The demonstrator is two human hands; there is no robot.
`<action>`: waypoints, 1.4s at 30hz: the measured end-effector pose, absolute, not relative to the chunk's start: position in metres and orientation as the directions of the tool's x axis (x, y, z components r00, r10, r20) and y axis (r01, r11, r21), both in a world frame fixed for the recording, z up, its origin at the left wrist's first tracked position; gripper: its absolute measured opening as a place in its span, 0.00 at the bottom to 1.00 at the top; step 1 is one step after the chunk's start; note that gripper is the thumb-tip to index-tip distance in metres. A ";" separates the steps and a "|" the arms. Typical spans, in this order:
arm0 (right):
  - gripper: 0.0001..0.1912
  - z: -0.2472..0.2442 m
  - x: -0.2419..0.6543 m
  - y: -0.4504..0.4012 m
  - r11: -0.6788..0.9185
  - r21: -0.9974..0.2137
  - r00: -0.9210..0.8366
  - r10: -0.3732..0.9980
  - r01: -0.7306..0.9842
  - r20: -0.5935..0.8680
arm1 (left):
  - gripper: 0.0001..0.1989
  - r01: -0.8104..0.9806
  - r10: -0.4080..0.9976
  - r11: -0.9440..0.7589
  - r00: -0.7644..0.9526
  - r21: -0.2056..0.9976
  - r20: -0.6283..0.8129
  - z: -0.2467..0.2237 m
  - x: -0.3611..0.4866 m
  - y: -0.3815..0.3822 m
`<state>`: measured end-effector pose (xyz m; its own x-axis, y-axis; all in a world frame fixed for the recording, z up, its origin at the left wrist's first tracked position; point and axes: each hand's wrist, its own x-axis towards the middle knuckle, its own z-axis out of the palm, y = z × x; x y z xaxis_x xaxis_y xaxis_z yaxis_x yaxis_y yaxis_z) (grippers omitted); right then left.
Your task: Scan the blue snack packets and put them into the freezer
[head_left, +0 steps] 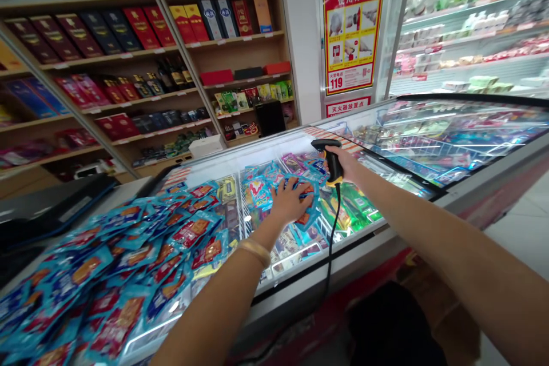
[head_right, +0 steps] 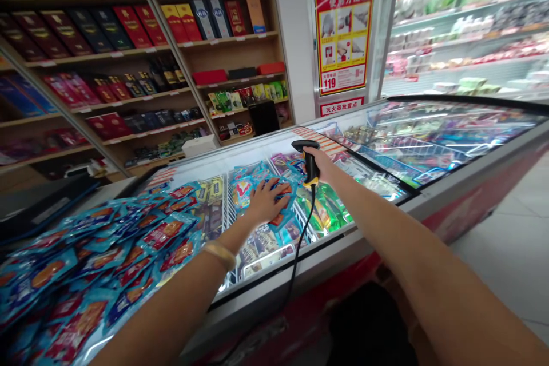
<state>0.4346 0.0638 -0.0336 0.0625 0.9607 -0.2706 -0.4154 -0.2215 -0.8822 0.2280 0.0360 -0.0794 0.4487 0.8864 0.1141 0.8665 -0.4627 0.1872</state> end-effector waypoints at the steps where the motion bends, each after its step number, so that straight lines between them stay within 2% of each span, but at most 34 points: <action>1: 0.13 -0.033 0.432 0.071 -0.240 -0.890 0.066 0.956 -0.387 -0.287 | 0.27 0.867 0.888 -0.459 0.442 0.193 0.125 -0.081 0.228 0.034; 8: 0.06 -0.039 0.419 0.096 -0.359 -0.905 0.042 0.925 -0.228 -0.378 | 0.24 0.868 0.893 -0.439 0.393 0.232 0.219 -0.083 0.228 0.027; 13: 0.07 -0.047 0.425 0.072 -0.373 -0.916 0.021 0.925 -0.149 -0.380 | 0.21 0.872 0.901 -0.424 0.379 0.244 0.211 -0.077 0.225 0.017; 19: 0.11 -0.055 0.424 0.021 -0.329 -0.941 -0.041 0.944 -0.083 -0.327 | 0.19 0.821 0.852 -0.521 0.482 0.235 0.207 -0.072 0.200 -0.003; 22: 0.12 -0.054 0.418 0.001 -0.337 -0.936 -0.047 0.942 -0.101 -0.333 | 0.18 0.797 0.854 -0.518 0.462 0.310 0.240 -0.070 0.186 -0.007; 25: 0.12 -0.052 0.409 -0.015 -0.336 -0.935 -0.038 0.942 -0.117 -0.334 | 0.24 0.841 0.902 -0.424 0.361 0.336 0.235 -0.066 0.176 -0.006; 27: 0.12 -0.052 0.402 -0.024 -0.297 -0.941 -0.050 0.955 -0.161 -0.292 | 0.26 0.880 0.928 -0.366 0.323 0.303 0.184 -0.062 0.173 -0.005; 30: 0.13 -0.055 0.388 -0.038 -0.246 -0.930 -0.108 0.968 -0.273 -0.224 | 0.23 0.911 0.934 -0.355 0.334 0.209 0.129 -0.056 0.172 -0.006; 33: 0.15 -0.062 0.370 -0.050 -0.273 -0.886 -0.221 0.954 -0.376 -0.200 | 0.18 0.916 0.922 -0.379 0.360 0.133 0.146 -0.051 0.170 -0.007; 35: 0.14 -0.065 0.359 -0.056 -0.297 -0.856 -0.265 0.944 -0.424 -0.196 | 0.18 0.931 0.931 -0.337 0.306 0.142 0.199 -0.050 0.165 -0.005; 37: 0.13 -0.067 0.350 -0.060 -0.301 -0.841 -0.261 0.945 -0.449 -0.199 | 0.18 0.943 0.942 -0.263 0.205 0.203 0.267 -0.049 0.154 -0.002; 39: 0.13 -0.067 0.345 -0.064 -0.289 -0.845 -0.231 0.952 -0.450 -0.203 | 0.16 0.918 0.949 -0.215 0.115 0.333 0.295 -0.050 0.141 0.003; 42: 0.14 -0.064 0.341 -0.071 -0.221 -0.871 -0.179 0.971 -0.438 -0.157 | 0.14 0.699 0.981 -0.143 0.005 0.700 0.195 -0.056 0.126 0.006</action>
